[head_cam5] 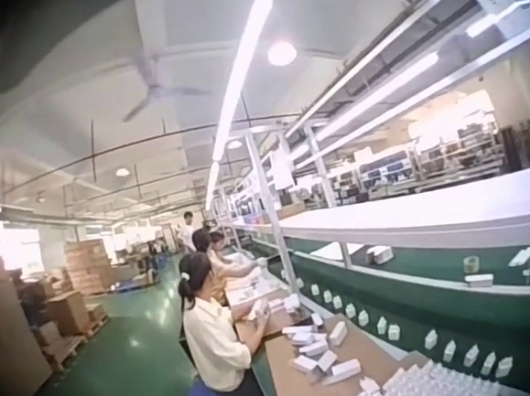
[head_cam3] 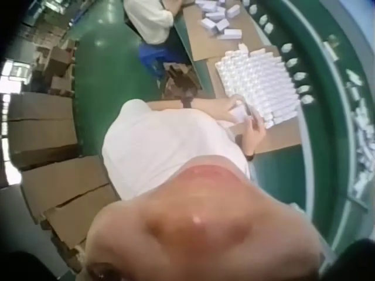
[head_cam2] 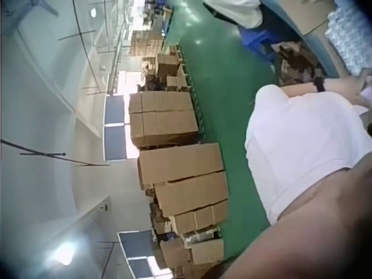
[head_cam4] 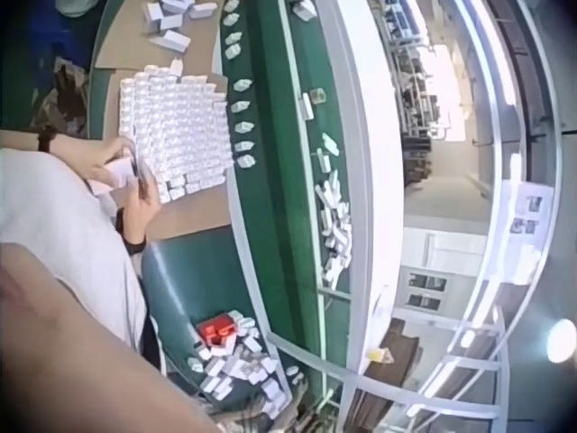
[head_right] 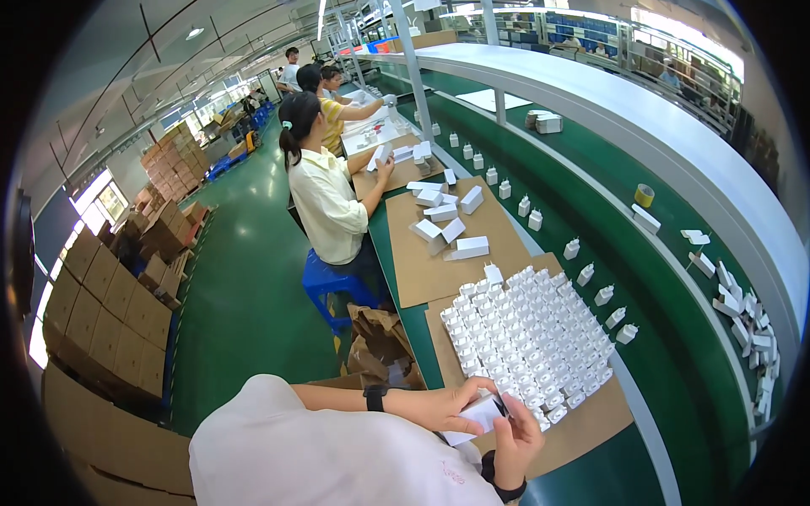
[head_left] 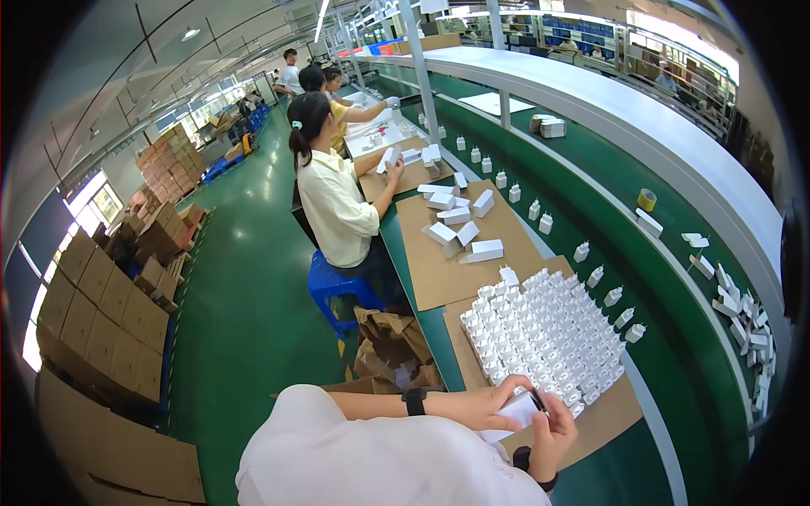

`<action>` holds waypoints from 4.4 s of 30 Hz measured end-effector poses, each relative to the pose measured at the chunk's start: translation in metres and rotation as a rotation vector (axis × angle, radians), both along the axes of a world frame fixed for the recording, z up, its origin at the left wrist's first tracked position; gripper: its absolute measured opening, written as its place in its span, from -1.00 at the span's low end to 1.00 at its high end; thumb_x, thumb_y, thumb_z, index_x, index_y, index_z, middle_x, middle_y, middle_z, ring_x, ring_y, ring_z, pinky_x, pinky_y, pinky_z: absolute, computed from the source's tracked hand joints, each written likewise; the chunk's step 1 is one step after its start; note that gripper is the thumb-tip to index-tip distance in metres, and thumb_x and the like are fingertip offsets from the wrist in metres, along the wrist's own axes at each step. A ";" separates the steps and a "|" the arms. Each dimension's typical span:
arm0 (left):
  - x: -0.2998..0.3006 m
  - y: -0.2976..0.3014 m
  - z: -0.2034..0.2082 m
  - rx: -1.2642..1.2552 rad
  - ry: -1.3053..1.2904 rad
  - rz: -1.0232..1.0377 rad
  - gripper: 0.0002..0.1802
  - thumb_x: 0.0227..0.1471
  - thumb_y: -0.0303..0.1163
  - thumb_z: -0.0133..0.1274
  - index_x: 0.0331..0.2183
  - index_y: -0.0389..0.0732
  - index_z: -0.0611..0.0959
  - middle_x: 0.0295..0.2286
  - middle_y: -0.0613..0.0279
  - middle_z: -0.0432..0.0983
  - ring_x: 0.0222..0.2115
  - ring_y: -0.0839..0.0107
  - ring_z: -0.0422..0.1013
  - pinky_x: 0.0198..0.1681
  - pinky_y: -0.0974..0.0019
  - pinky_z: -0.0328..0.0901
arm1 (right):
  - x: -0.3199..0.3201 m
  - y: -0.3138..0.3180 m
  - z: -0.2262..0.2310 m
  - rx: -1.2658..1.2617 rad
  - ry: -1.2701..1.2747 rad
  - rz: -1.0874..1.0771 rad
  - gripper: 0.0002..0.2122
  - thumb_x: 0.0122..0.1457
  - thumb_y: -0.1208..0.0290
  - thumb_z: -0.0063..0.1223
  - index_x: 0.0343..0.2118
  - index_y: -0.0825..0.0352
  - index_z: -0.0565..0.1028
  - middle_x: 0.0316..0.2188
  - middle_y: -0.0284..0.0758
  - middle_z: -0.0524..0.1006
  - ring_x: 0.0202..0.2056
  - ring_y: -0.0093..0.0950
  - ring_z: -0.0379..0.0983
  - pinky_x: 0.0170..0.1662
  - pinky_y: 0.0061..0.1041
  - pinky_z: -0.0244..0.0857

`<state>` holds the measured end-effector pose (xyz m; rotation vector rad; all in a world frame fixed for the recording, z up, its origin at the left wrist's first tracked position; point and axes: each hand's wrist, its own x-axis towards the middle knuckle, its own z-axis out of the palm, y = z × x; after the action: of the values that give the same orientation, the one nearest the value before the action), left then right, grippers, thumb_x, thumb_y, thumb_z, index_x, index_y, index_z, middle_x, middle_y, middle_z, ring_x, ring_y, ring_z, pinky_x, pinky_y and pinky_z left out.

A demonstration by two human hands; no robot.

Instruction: The person packages power adapters by hand, picking up a box and an adapter, sliding the adapter into the box, and folding the flaps closed. The person then places the boxed adapter onto a conveyor belt and repeats the process.

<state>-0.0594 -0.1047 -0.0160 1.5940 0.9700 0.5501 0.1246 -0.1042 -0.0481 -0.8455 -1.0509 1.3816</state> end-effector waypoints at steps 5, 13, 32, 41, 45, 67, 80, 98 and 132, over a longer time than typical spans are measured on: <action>0.001 -0.004 0.000 0.033 0.037 -0.079 -0.24 -0.01 -0.18 0.04 0.04 -0.21 -0.04 -0.35 -0.07 0.35 -0.35 0.18 0.36 -0.29 0.29 0.24 | 0.012 -0.004 -0.003 0.044 -0.094 0.109 -0.82 -0.05 0.60 0.09 -0.33 0.48 0.48 -0.25 -0.13 0.49 -0.21 -0.44 0.42 -0.12 -0.54 0.26; -0.007 0.022 0.008 0.091 0.152 -0.134 -0.22 -0.16 -0.28 0.17 0.02 -0.34 0.15 -0.02 -0.03 0.13 -0.09 0.18 0.25 -0.04 0.27 0.16 | 0.009 0.009 0.036 -0.083 -0.534 0.081 -0.76 -0.06 0.61 0.03 -0.26 0.45 0.51 -0.44 -0.36 0.53 -0.41 -0.62 0.40 -0.34 -0.64 0.28; 0.008 0.025 0.007 0.016 -0.031 -0.128 -0.16 -0.14 -0.27 0.18 0.04 -0.20 0.02 -0.37 -0.01 0.44 -0.37 0.16 0.44 -0.29 0.28 0.30 | 0.011 -0.023 0.029 0.007 -0.233 0.000 -0.72 0.10 0.52 -0.05 -0.09 0.40 0.42 -0.04 -0.18 0.38 -0.02 -0.42 0.31 0.00 -0.53 0.18; 0.023 0.048 -0.016 0.136 0.020 -0.240 -0.18 -0.11 -0.37 0.16 0.04 -0.26 -0.02 -0.37 0.03 0.44 -0.35 0.35 0.40 -0.28 0.36 0.28 | 0.014 -0.016 0.022 0.062 -0.504 -0.111 -0.67 0.07 0.56 -0.04 -0.04 0.32 0.39 0.03 -0.17 0.31 0.04 -0.29 0.24 0.04 -0.47 0.14; 0.036 0.062 -0.015 0.012 0.079 -0.313 -0.22 -0.09 -0.33 0.15 0.03 -0.26 0.04 -0.33 0.03 0.42 -0.32 0.30 0.39 -0.24 0.33 0.28 | 0.023 -0.012 0.017 0.027 -0.564 -0.122 -0.67 0.07 0.57 -0.04 -0.05 0.33 0.39 0.03 -0.18 0.31 0.02 -0.27 0.27 0.02 -0.47 0.17; 0.011 0.078 -0.044 -0.053 0.044 0.011 -0.02 -0.17 -0.08 0.18 0.10 -0.24 -0.02 -0.19 -0.02 0.28 -0.20 0.24 0.27 -0.09 0.23 0.18 | 0.126 0.058 -0.006 -0.313 -0.468 -0.177 -0.60 -0.09 0.55 -0.02 -0.09 0.46 0.39 -0.24 -0.32 0.48 -0.27 -0.59 0.38 -0.20 -0.63 0.24; -0.143 0.034 -0.085 -0.266 0.422 1.023 -0.67 -0.05 -0.33 0.06 -0.21 -0.20 0.40 -0.48 0.30 0.44 -0.48 0.55 0.35 -0.44 0.49 0.25 | 0.544 0.266 -0.267 -0.069 -1.019 -0.946 -0.56 0.12 0.33 -0.07 0.07 0.31 0.23 -0.02 -0.15 0.32 -0.06 -0.24 0.29 -0.01 -0.33 0.16; -0.139 0.043 -0.085 -0.336 0.358 1.068 -0.70 -0.06 -0.35 0.06 -0.25 -0.26 0.44 -0.53 0.30 0.43 -0.54 0.56 0.35 -0.45 0.48 0.26 | 0.292 0.304 -0.146 -0.202 -0.856 0.145 -0.30 -0.35 0.74 -0.06 0.05 0.29 0.25 0.02 -0.20 0.27 0.05 -0.31 0.18 0.11 -0.51 0.00; -0.185 0.425 -0.163 0.945 0.814 0.260 -0.59 -0.21 -0.22 0.09 -0.27 -0.24 0.53 -0.30 -0.07 0.42 -0.26 0.01 0.35 -0.20 0.07 0.25 | 0.210 -0.068 0.005 -0.443 -0.129 -0.789 -0.40 -0.12 0.38 0.24 -0.02 0.32 0.17 -0.31 -0.23 0.40 -0.31 -0.46 0.37 -0.33 -0.58 0.29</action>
<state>-0.2444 0.3207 -0.1787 2.6653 1.6804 0.5785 0.3350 -0.1727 -0.0435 -1.4933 -0.3991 0.8802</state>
